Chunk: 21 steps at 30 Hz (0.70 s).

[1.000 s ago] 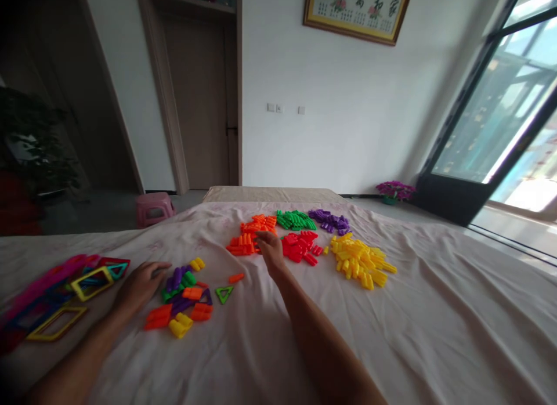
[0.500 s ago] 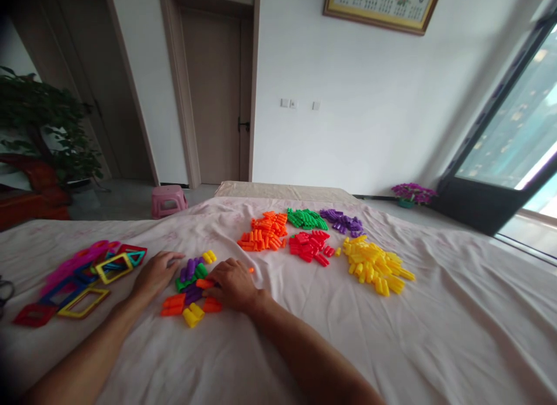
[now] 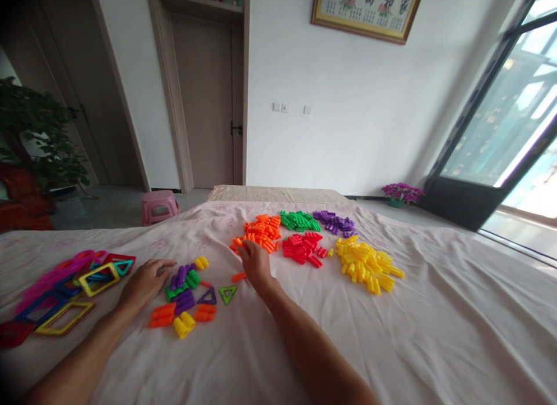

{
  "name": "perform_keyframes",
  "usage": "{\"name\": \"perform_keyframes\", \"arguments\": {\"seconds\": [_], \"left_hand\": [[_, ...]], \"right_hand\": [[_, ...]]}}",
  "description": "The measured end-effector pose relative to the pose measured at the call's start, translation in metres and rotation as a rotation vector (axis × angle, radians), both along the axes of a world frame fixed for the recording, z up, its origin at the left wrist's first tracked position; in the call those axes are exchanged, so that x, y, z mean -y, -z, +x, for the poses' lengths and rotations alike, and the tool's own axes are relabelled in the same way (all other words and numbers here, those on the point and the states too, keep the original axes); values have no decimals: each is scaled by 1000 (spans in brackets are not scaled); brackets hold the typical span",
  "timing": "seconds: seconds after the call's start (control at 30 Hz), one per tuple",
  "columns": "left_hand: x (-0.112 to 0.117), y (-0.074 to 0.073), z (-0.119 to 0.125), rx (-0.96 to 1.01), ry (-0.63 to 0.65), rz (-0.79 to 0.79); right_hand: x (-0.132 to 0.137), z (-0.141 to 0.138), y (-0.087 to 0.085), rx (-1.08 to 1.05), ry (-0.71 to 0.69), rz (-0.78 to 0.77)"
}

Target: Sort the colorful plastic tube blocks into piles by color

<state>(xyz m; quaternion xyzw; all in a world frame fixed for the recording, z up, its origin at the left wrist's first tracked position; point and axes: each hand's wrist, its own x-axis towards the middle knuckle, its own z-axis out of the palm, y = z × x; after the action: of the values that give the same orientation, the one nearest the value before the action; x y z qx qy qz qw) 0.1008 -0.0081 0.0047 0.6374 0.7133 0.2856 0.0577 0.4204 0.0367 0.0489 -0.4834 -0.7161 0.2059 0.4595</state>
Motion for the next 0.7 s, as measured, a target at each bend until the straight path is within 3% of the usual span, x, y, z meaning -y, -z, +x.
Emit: {"name": "perform_keyframes", "arguments": {"seconds": [0.1, 0.2, 0.27, 0.53, 0.7], "left_hand": [[0, 0, 0, 2, -3, -1], [1, -1, 0, 1, -9, 1], [2, -1, 1, -1, -11, 3], [2, -2, 1, -6, -10, 15], [1, -1, 1, -8, -4, 18]], "right_hand": [[-25, 17, 4, -243, 73, -71], [-37, 25, 9, -470, 52, -101], [-36, 25, 11, -509, 17, -106], [-10, 27, 3, -137, -359, -314], [-7, 35, 3, 144, -479, -410]]}}
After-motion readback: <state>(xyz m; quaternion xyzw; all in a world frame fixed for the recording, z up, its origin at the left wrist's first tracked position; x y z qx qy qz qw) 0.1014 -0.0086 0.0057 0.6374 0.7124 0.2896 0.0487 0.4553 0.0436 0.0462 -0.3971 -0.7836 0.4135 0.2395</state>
